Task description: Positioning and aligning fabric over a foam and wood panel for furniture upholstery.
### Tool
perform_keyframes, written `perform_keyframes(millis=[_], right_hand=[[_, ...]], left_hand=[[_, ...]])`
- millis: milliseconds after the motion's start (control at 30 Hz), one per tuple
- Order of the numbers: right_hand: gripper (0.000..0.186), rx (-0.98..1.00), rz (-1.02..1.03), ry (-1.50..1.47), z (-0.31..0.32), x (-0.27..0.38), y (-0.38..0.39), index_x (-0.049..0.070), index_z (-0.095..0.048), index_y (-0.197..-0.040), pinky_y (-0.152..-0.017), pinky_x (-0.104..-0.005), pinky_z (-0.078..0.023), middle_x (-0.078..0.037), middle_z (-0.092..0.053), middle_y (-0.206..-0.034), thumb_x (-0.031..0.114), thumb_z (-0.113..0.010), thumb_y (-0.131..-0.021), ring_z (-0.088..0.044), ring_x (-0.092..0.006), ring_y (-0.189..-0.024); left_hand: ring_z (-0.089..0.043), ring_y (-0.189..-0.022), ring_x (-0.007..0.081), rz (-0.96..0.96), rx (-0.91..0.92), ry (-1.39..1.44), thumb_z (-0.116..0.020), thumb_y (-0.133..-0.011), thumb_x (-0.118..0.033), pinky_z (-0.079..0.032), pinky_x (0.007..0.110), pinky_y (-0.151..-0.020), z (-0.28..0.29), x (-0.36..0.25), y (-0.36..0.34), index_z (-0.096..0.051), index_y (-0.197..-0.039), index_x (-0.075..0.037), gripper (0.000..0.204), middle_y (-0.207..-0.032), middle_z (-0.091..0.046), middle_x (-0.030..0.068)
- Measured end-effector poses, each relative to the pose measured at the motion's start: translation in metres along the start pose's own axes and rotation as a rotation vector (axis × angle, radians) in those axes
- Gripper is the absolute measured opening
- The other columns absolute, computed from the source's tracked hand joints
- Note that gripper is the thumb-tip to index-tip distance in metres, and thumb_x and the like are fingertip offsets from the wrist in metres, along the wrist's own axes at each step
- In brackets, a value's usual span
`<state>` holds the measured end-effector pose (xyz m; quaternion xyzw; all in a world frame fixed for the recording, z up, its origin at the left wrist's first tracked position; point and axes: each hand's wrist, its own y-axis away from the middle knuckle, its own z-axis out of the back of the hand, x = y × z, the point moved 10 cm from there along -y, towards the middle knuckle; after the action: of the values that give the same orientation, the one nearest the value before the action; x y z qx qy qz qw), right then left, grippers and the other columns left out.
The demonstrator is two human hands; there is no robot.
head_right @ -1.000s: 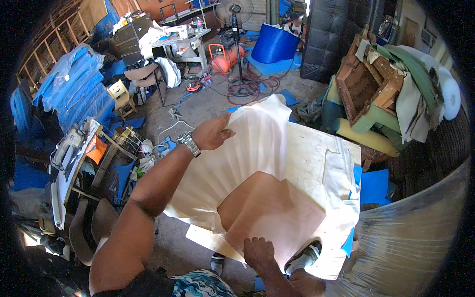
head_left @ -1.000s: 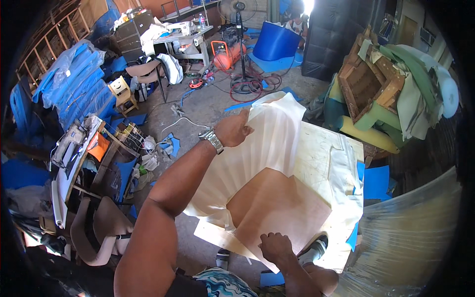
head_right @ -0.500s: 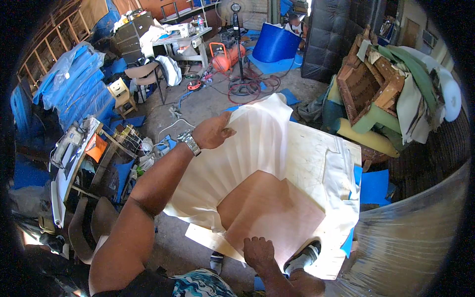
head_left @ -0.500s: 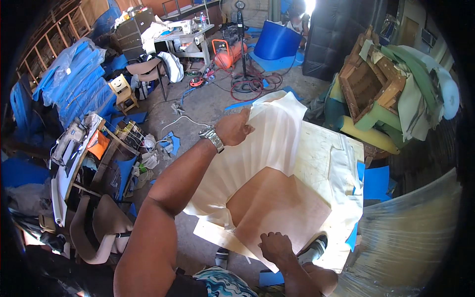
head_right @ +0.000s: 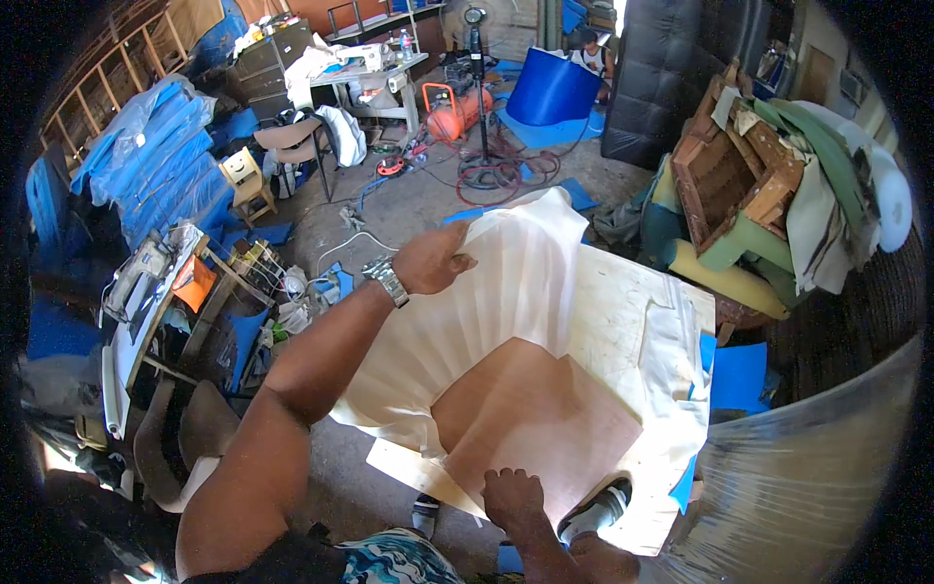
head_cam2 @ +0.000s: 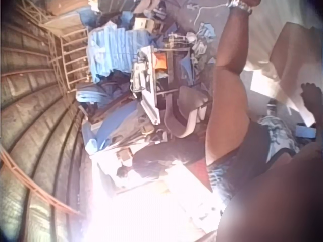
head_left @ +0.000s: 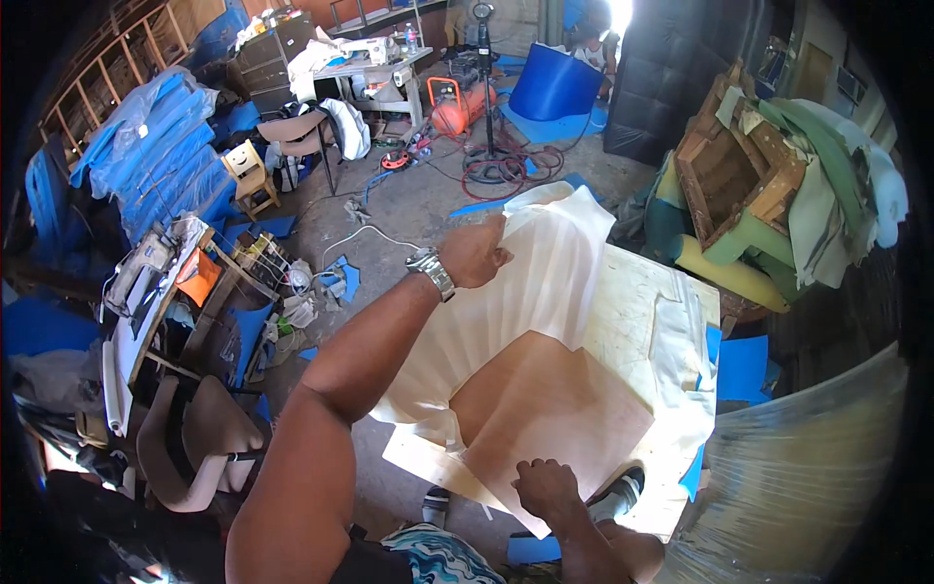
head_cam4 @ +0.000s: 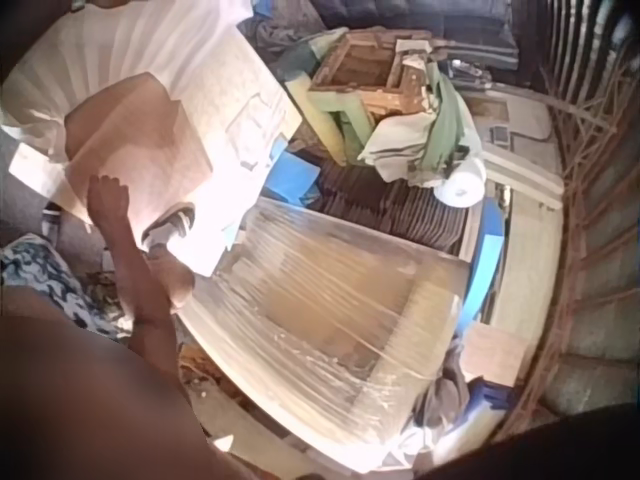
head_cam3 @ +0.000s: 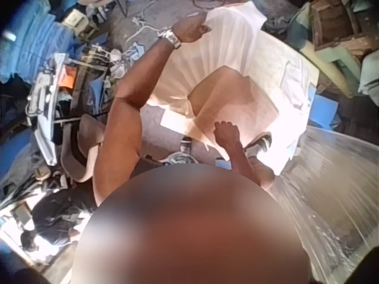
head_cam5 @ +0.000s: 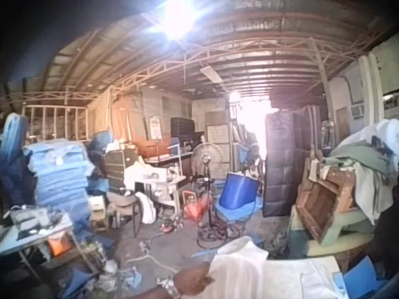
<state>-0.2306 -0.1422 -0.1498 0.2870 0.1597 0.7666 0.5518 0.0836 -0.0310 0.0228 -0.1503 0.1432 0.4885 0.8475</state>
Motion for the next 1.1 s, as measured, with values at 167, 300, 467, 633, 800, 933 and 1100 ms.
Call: perform_keyframes(millis=[167,300,467,633,800,933,1100], right_hand=[[0.031,-0.007,-0.004,0.043,-0.0023,-0.0003,-0.0021,0.009,-0.064,-0.109,-0.084,-0.0495,-0.052,-0.016,-0.068,-0.107,0.036,-0.057,-0.095,-0.065,-0.0345,-0.101],[0.032,-0.044,0.015,0.044,-0.0045,0.0013,-0.0023,0.009,-0.064,-0.107,-0.081,-0.0494,-0.053,-0.016,-0.068,-0.103,0.037,-0.060,-0.093,-0.066,-0.0347,-0.097],[0.033,-0.067,0.022,0.047,-0.0056,0.0042,-0.0019,0.008,-0.066,-0.103,-0.077,-0.0499,-0.054,-0.016,-0.069,-0.098,0.039,-0.062,-0.091,-0.068,-0.0351,-0.092],[0.034,-0.037,0.003,0.049,-0.0083,0.0047,-0.0022,0.008,-0.066,-0.105,-0.079,-0.0497,-0.054,-0.016,-0.069,-0.100,0.039,-0.060,-0.092,-0.068,-0.0360,-0.094],[0.035,-0.023,-0.002,0.034,-0.0076,0.0033,-0.0030,0.008,-0.065,-0.107,-0.080,-0.0504,-0.054,-0.016,-0.069,-0.103,0.040,-0.059,-0.092,-0.067,-0.0359,-0.095],[0.035,-0.019,-0.017,0.033,-0.0086,0.0001,-0.0041,0.009,-0.065,-0.108,-0.081,-0.0509,-0.053,-0.016,-0.069,-0.103,0.040,-0.060,-0.092,-0.067,-0.0357,-0.096],[0.034,-0.056,0.007,0.055,-0.0075,0.0011,-0.0034,0.009,-0.065,-0.105,-0.078,-0.0498,-0.054,-0.015,-0.069,-0.100,0.039,-0.061,-0.091,-0.068,-0.0345,-0.094]], left_hand=[[-0.063,-0.091,0.0455,0.049,0.008,0.027,-0.066,-0.088,-0.027,-0.048,0.054,-0.075,-0.0003,0.0028,0.0018,-0.048,-0.114,0.000,0.041,-0.093,-0.065,0.0274],[-0.063,-0.092,0.0460,0.028,-0.006,0.062,-0.065,-0.089,-0.026,-0.049,0.054,-0.076,0.0003,0.0025,0.0030,-0.047,-0.115,0.000,0.041,-0.094,-0.065,0.0272],[-0.063,-0.093,0.0458,0.062,-0.015,0.054,-0.066,-0.088,-0.027,-0.049,0.054,-0.076,0.0011,0.0061,0.0037,-0.048,-0.113,0.001,0.042,-0.095,-0.066,0.0273],[-0.064,-0.090,0.0457,0.055,-0.004,0.062,-0.066,-0.087,-0.027,-0.048,0.054,-0.074,0.0001,0.0062,0.0024,-0.048,-0.110,0.001,0.040,-0.092,-0.066,0.0266],[-0.063,-0.089,0.0461,0.032,-0.007,0.066,-0.066,-0.088,-0.027,-0.048,0.055,-0.074,-0.0008,0.0064,0.0018,-0.046,-0.111,0.001,0.041,-0.090,-0.065,0.0263],[-0.062,-0.090,0.0466,0.011,-0.004,0.093,-0.065,-0.089,-0.027,-0.047,0.055,-0.075,-0.0034,0.0068,0.0007,-0.044,-0.113,0.001,0.042,-0.092,-0.065,0.0268],[-0.062,-0.090,0.0467,0.013,-0.004,0.086,-0.065,-0.090,-0.027,-0.047,0.054,-0.075,-0.0045,0.0081,0.0007,-0.043,-0.114,0.001,0.043,-0.093,-0.065,0.0264]])
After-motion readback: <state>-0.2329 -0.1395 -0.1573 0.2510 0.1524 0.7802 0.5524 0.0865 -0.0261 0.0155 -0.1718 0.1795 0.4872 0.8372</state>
